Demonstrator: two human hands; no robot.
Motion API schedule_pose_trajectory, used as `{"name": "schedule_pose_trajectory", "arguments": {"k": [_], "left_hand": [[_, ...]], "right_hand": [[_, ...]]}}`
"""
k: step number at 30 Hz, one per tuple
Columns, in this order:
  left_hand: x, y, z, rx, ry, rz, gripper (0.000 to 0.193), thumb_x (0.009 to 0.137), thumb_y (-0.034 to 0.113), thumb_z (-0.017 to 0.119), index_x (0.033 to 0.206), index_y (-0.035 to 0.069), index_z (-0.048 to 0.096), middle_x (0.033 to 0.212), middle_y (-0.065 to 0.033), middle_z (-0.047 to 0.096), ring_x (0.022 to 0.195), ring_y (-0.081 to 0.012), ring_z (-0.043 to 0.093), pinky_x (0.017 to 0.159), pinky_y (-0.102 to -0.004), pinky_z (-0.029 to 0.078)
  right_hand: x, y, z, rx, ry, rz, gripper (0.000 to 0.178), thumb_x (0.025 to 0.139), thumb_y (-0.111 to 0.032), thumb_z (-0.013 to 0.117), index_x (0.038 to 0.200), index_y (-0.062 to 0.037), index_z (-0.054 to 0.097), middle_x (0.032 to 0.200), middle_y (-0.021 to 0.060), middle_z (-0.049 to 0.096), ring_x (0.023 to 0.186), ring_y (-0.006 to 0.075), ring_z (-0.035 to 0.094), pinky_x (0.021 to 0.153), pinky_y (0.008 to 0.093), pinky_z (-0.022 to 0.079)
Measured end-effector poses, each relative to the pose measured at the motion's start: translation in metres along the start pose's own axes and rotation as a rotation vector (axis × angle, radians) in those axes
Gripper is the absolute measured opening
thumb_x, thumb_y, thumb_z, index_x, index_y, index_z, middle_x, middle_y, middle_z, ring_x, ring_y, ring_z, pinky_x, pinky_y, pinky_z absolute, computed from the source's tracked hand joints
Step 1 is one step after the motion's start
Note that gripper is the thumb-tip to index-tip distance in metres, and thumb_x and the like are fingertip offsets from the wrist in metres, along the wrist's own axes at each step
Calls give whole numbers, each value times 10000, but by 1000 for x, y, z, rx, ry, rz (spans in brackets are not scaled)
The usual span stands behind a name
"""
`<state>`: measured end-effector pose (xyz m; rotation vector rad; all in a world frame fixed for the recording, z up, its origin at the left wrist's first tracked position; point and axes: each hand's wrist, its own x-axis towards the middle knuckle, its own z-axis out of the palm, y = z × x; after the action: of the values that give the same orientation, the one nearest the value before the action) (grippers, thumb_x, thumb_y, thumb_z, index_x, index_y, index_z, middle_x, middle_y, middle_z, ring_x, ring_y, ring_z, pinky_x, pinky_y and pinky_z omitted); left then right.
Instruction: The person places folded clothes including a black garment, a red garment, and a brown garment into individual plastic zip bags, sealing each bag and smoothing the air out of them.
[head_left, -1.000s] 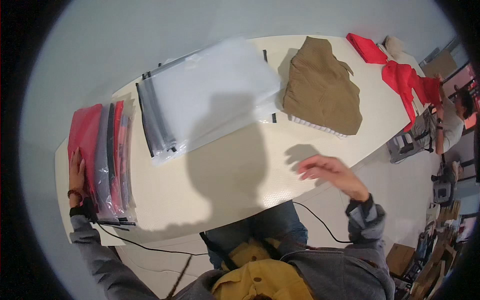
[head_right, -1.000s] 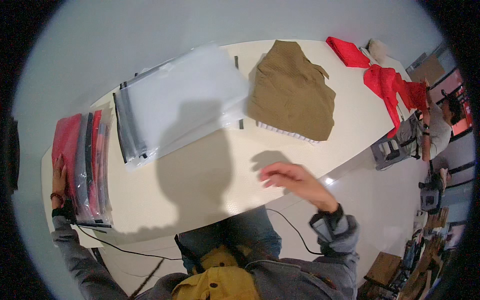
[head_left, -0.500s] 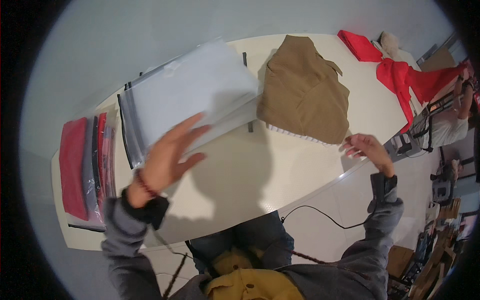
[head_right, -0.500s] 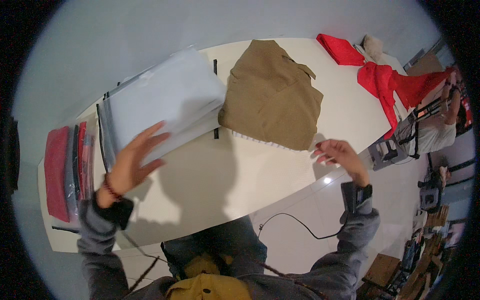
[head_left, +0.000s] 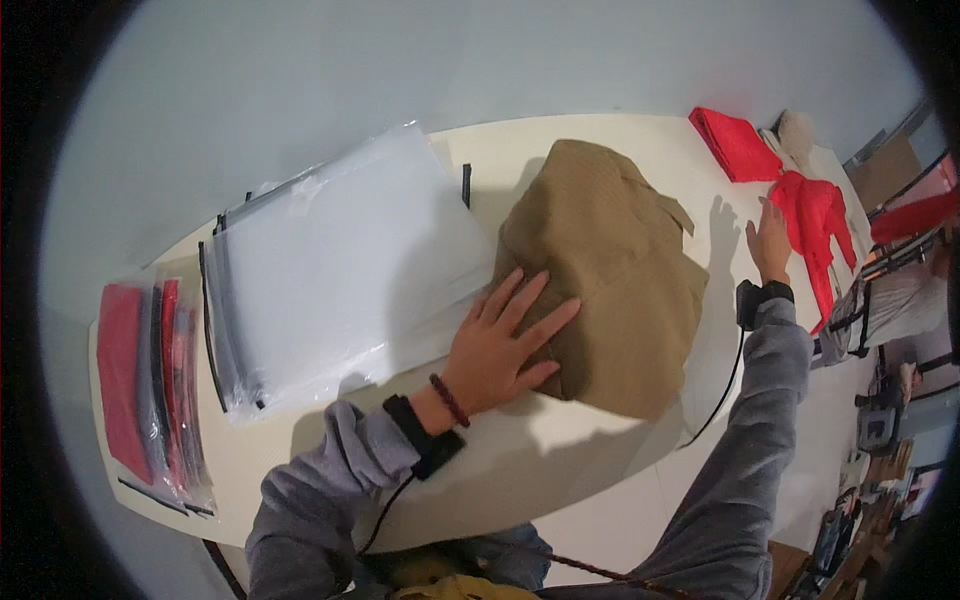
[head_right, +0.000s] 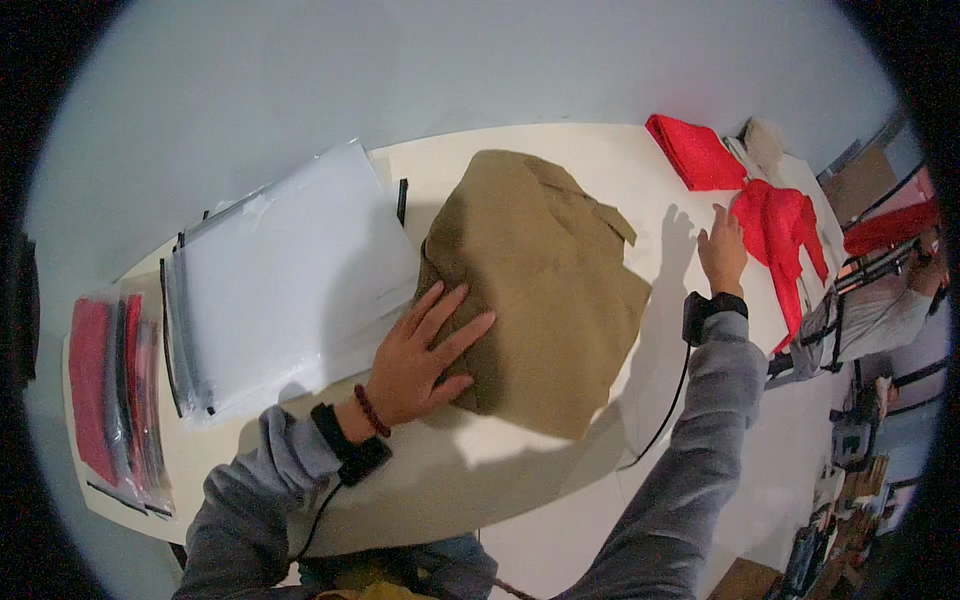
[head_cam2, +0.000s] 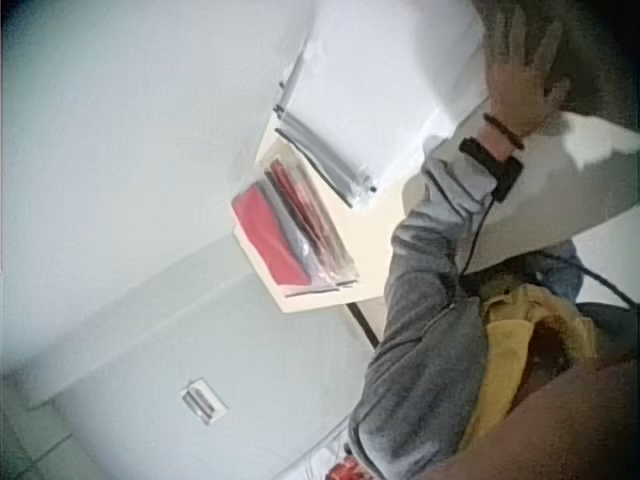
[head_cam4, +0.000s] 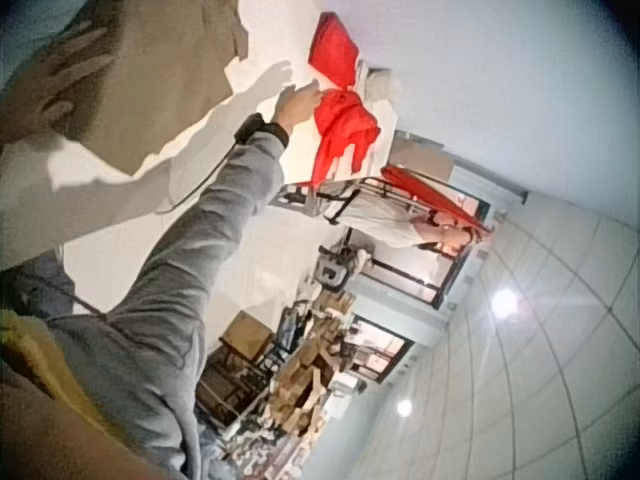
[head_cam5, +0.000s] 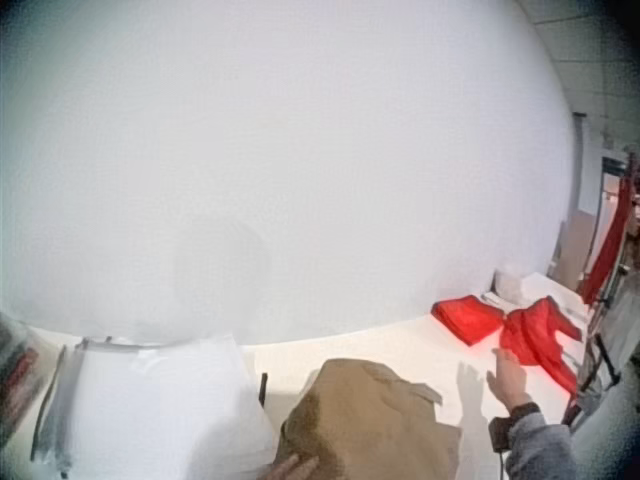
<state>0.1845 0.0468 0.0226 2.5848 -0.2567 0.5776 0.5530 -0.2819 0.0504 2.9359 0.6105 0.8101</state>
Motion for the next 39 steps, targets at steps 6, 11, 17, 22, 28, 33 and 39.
{"name": "schedule_pose_trajectory", "arguments": {"k": [6,11,17,22,28,33,39], "left_hand": [[5,-6,9,-68,30,-8,600,799,482,603,1357,310,468,1429,-122,383,1259,-419,414,961,-504,450],[6,-2,9,-64,15,-59,590,783,567,588,1323,343,508,1407,-116,411,1253,-378,433,931,-486,473],[7,0,9,-134,26,-85,704,656,511,706,1318,368,516,1417,-99,413,1264,-337,435,887,-451,496],[8,1,12,-127,84,-92,794,560,445,780,1308,349,533,1421,-90,418,1289,-317,416,875,-430,505],[0,-1,13,-150,153,-37,765,623,395,775,1336,318,507,1440,-98,372,1323,-322,342,956,-446,465],[2,-8,16,-267,184,-51,681,744,306,728,1369,283,461,1434,-148,318,1312,-388,316,1032,-476,386],[-55,33,-8,-685,295,-489,699,851,216,642,1450,175,286,1464,-168,233,1312,-364,315,1035,-423,363]], "right_hand": [[24,12,125,295,-287,283,850,856,-626,497,1491,-168,165,1537,185,139,1416,385,124,1054,629,240],[38,-3,132,237,-514,333,900,832,-741,368,1501,-189,128,1559,154,73,1435,359,44,1065,673,87],[53,48,137,62,-596,-19,908,850,-708,405,1502,-146,114,1550,159,103,1420,366,105,1131,523,130],[41,-50,7,1784,-1115,290,893,870,-669,440,1502,-110,145,1492,128,305,1350,284,324,1091,366,300],[-19,-177,-65,1005,-838,-206,974,685,-184,834,1428,29,242,1442,196,308,1341,274,304,1098,377,280],[-24,-184,-58,1151,-877,12,884,689,-219,843,1361,61,342,1281,170,517,1156,241,518,984,352,424],[-87,-154,-79,1157,-813,211,885,719,-238,826,1358,104,319,1276,180,535,1119,238,552,964,354,444]]}}
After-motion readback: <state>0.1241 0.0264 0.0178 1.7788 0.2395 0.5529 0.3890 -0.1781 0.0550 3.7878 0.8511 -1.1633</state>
